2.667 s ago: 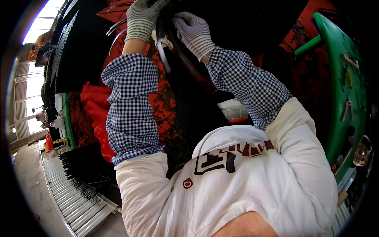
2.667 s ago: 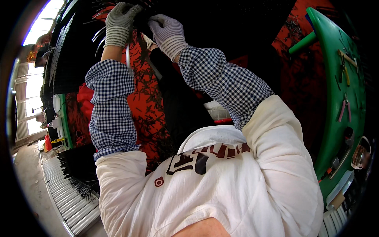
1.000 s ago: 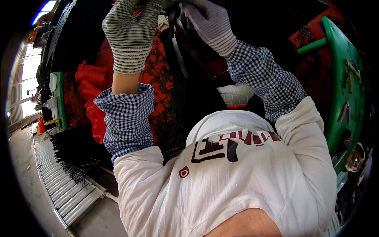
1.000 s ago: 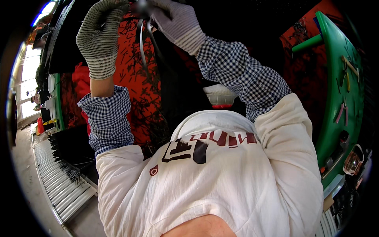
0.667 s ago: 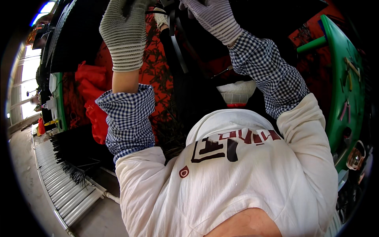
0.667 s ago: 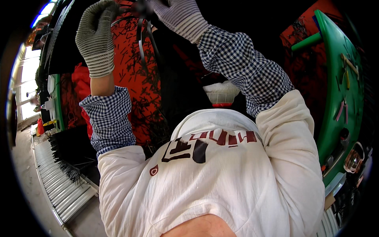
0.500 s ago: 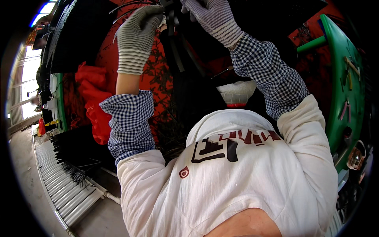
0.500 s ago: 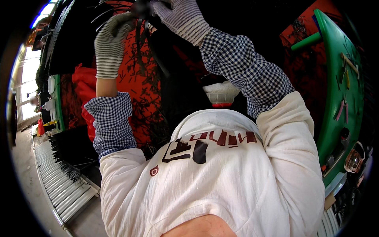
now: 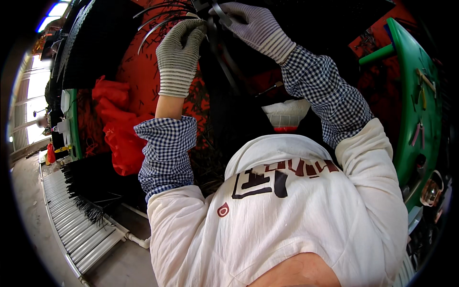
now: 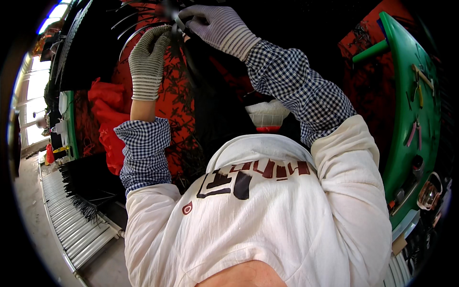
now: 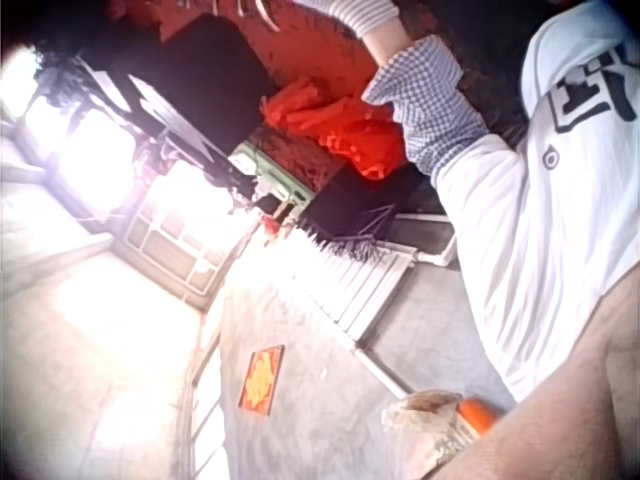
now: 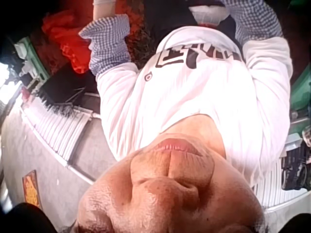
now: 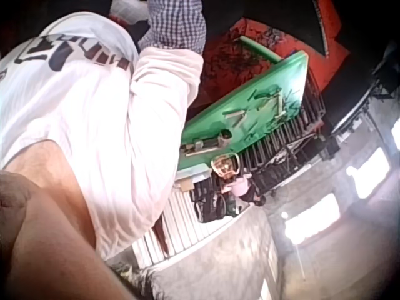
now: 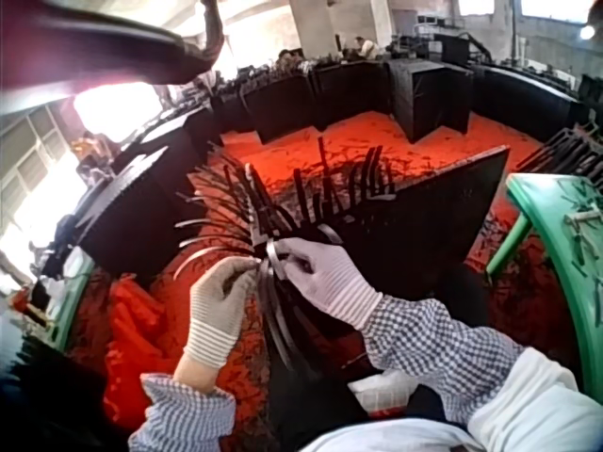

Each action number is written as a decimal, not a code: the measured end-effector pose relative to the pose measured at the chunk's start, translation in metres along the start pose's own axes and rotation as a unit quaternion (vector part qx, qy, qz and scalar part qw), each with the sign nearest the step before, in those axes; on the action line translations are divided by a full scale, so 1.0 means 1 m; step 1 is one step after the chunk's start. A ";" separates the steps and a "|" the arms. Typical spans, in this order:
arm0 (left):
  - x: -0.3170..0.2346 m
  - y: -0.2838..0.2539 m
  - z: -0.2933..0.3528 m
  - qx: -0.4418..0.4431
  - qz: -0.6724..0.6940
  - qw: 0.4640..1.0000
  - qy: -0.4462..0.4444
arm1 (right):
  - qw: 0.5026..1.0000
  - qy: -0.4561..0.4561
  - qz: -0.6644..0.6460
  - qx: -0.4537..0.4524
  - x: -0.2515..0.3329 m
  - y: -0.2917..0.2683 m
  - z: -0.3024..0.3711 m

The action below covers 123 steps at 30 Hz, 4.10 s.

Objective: The person weaves black plastic strips through the frame of a chair by hand, pulling the strips tight and tucking the ends into the existing weave. They turn the chair over to continue weaving the strips through the underside of the seat.

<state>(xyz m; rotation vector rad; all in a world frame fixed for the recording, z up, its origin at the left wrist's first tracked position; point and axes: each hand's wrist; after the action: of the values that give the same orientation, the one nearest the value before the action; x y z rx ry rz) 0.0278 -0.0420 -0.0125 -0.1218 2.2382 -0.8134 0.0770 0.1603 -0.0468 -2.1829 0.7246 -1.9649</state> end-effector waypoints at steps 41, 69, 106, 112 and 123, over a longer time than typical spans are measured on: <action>0.031 0.010 -0.104 0.048 0.021 0.998 -0.039 | 0.988 0.084 -0.129 -0.001 -0.034 0.013 0.025; 0.004 0.010 -0.113 0.063 -0.035 0.992 -0.107 | 0.991 -0.075 -0.108 -0.037 -0.011 0.020 0.019; 0.001 0.007 -0.123 0.093 -0.083 0.986 -0.107 | 0.949 0.281 -0.118 0.081 0.002 0.018 0.008; -0.003 0.008 -0.122 0.077 -0.049 0.988 -0.121 | 0.963 0.247 -0.094 0.055 -0.003 0.020 0.005; -0.006 0.007 -0.125 0.095 -0.082 0.984 -0.129 | 0.967 0.218 -0.115 0.065 0.005 0.016 -0.001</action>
<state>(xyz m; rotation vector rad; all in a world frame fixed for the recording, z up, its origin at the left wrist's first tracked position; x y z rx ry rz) -0.0514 0.0303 0.0530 -0.3051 1.9162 -1.0329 0.0717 0.1444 -0.0483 -1.8465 0.3782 -2.5719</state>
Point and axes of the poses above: each hand's wrist, its own z-axis away from the middle knuckle, its own y-axis out of the palm, x = y × z, and after that the axes turned 15 degrees about y, right-handed
